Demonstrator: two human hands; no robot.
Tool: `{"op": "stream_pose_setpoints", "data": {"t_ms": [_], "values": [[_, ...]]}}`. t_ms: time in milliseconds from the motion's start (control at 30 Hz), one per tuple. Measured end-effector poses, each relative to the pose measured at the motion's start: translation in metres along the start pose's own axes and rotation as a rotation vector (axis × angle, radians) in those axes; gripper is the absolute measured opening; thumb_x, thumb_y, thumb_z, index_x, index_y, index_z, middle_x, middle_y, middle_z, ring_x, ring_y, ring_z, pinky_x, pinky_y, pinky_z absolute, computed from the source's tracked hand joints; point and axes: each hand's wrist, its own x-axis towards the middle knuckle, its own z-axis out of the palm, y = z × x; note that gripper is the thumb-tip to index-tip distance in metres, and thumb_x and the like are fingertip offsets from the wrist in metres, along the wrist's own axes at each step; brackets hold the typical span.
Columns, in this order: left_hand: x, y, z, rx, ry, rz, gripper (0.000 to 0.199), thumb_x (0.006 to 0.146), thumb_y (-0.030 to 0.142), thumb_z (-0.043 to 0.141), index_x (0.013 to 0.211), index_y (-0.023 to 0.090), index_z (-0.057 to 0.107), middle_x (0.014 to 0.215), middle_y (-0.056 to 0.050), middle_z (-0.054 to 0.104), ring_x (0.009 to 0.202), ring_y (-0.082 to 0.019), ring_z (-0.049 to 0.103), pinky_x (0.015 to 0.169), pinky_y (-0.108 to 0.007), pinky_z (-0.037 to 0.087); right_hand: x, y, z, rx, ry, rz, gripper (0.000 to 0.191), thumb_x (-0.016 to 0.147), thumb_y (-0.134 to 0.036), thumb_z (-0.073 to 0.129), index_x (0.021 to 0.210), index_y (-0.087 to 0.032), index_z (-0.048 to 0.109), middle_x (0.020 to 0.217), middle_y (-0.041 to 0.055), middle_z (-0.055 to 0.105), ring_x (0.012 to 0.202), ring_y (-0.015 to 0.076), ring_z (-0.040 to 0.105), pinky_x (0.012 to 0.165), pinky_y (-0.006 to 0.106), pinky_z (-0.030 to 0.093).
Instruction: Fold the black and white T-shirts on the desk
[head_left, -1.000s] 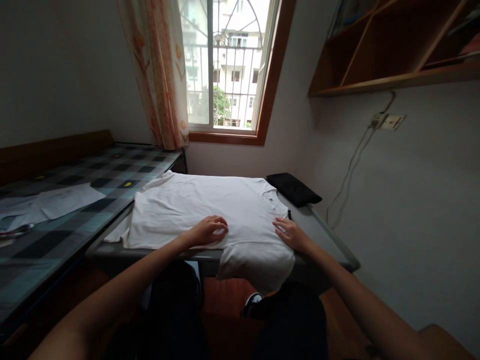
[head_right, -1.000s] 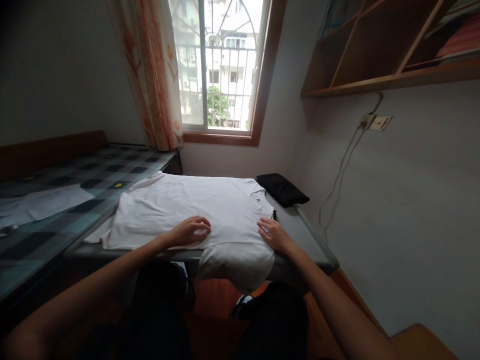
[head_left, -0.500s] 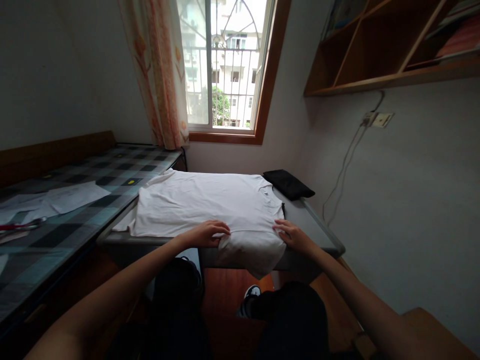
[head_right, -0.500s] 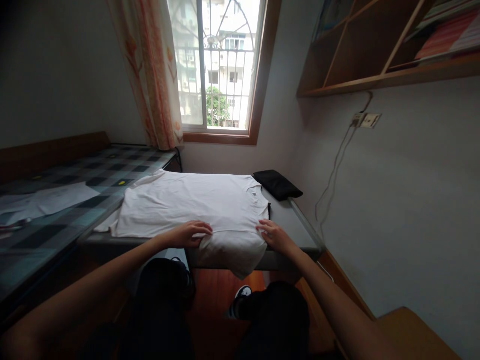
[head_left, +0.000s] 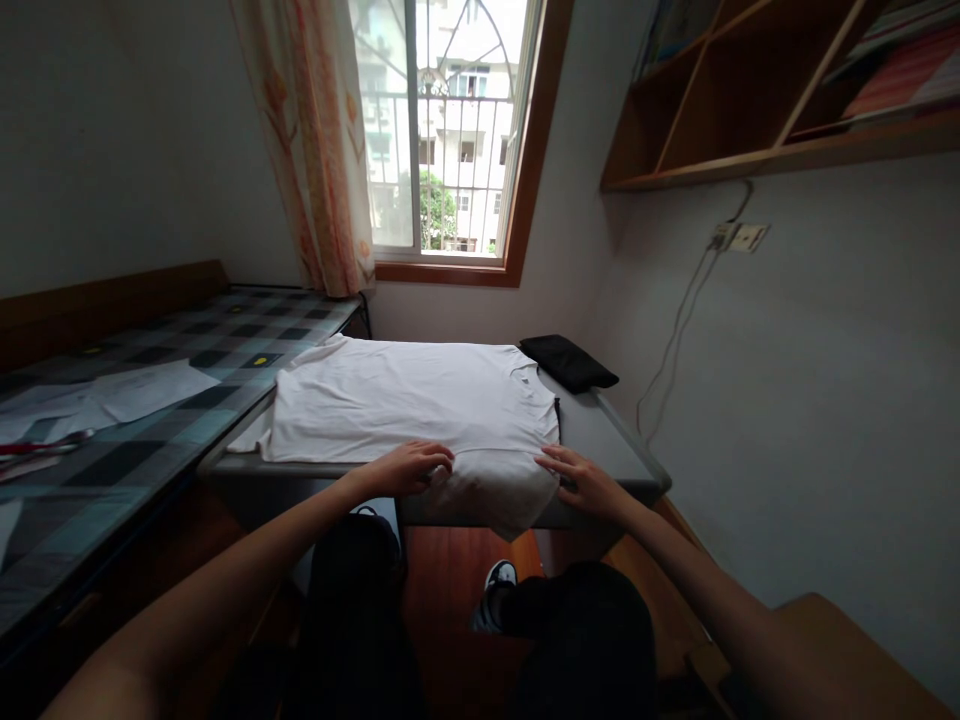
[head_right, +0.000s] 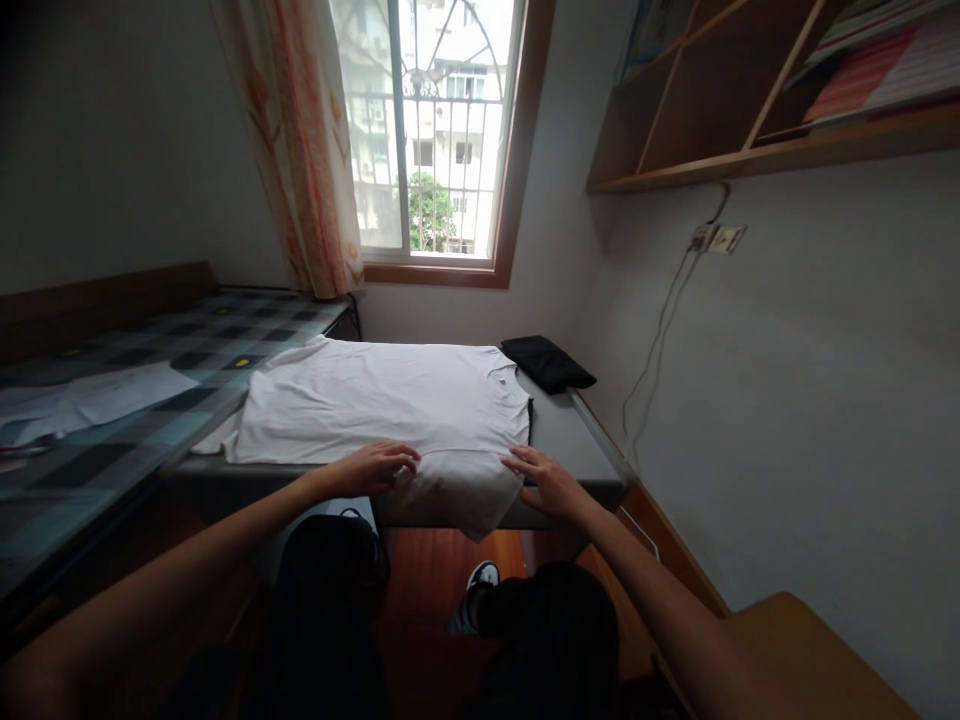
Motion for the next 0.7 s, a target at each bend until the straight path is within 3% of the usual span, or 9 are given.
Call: {"op": "stream_pose_setpoints", "data": {"t_ms": [100, 200, 267, 433, 567, 700], "values": [[-0.002, -0.002, 0.008, 0.083, 0.026, 0.015, 0.042, 0.078, 0.007, 0.060, 0.117, 0.023, 0.060, 0.128, -0.007, 0.059, 0.119, -0.023, 0.054, 0.103, -0.035, 0.038, -0.004, -0.002, 0.003, -0.079, -0.008, -0.021, 0.065, 0.074, -0.014, 0.063, 0.138, -0.023, 0.054, 0.146, 0.0146, 0.048, 0.136, 0.0319, 0.042, 0.108, 0.051, 0.039], [-0.003, -0.001, 0.014, 0.116, 0.071, 0.053, 0.024, 0.084, 0.016, 0.062, 0.107, 0.024, 0.065, 0.128, -0.007, 0.060, 0.120, -0.024, 0.052, 0.106, -0.038, 0.035, -0.007, -0.004, 0.006, -0.129, 0.013, -0.044, 0.065, 0.076, -0.016, 0.067, 0.139, -0.024, 0.053, 0.144, 0.0151, 0.049, 0.134, 0.0329, 0.043, 0.106, 0.052, 0.041], [-0.003, 0.001, 0.015, 0.101, 0.104, 0.076, 0.014, 0.088, 0.023, 0.062, 0.101, 0.024, 0.068, 0.128, -0.007, 0.060, 0.120, -0.024, 0.052, 0.106, -0.038, 0.035, -0.008, -0.006, 0.007, -0.149, 0.049, -0.082, 0.062, 0.078, -0.018, 0.068, 0.138, -0.025, 0.054, 0.143, 0.0138, 0.050, 0.134, 0.0317, 0.044, 0.105, 0.050, 0.043], [0.000, 0.013, 0.014, -0.041, 0.134, 0.058, 0.014, 0.090, 0.029, 0.059, 0.095, 0.022, 0.070, 0.121, -0.008, 0.064, 0.110, -0.021, 0.059, 0.101, -0.036, 0.039, -0.015, -0.017, 0.006, -0.190, 0.157, -0.225, 0.043, 0.084, -0.016, 0.064, 0.123, -0.032, 0.066, 0.142, 0.0095, 0.052, 0.133, 0.0279, 0.045, 0.104, 0.048, 0.044], [0.007, 0.013, 0.015, -0.361, 0.238, -0.127, 0.016, 0.089, 0.030, 0.057, 0.093, 0.017, 0.067, 0.107, -0.010, 0.070, 0.102, -0.019, 0.063, 0.093, -0.033, 0.046, -0.014, -0.018, 0.006, -0.101, 0.182, -0.205, 0.025, 0.087, -0.022, 0.063, 0.108, -0.033, 0.074, 0.132, 0.0081, 0.060, 0.126, 0.0258, 0.052, 0.100, 0.046, 0.047], [0.013, 0.006, 0.014, -0.580, 0.316, -0.341, 0.025, 0.089, 0.035, 0.053, 0.097, 0.016, 0.065, 0.099, -0.008, 0.071, 0.093, -0.018, 0.065, 0.079, -0.029, 0.052, -0.005, -0.010, 0.001, 0.094, 0.111, -0.146, 0.022, 0.090, -0.029, 0.060, 0.105, -0.031, 0.076, 0.117, 0.0070, 0.070, 0.113, 0.0234, 0.062, 0.098, 0.042, 0.049]]}}
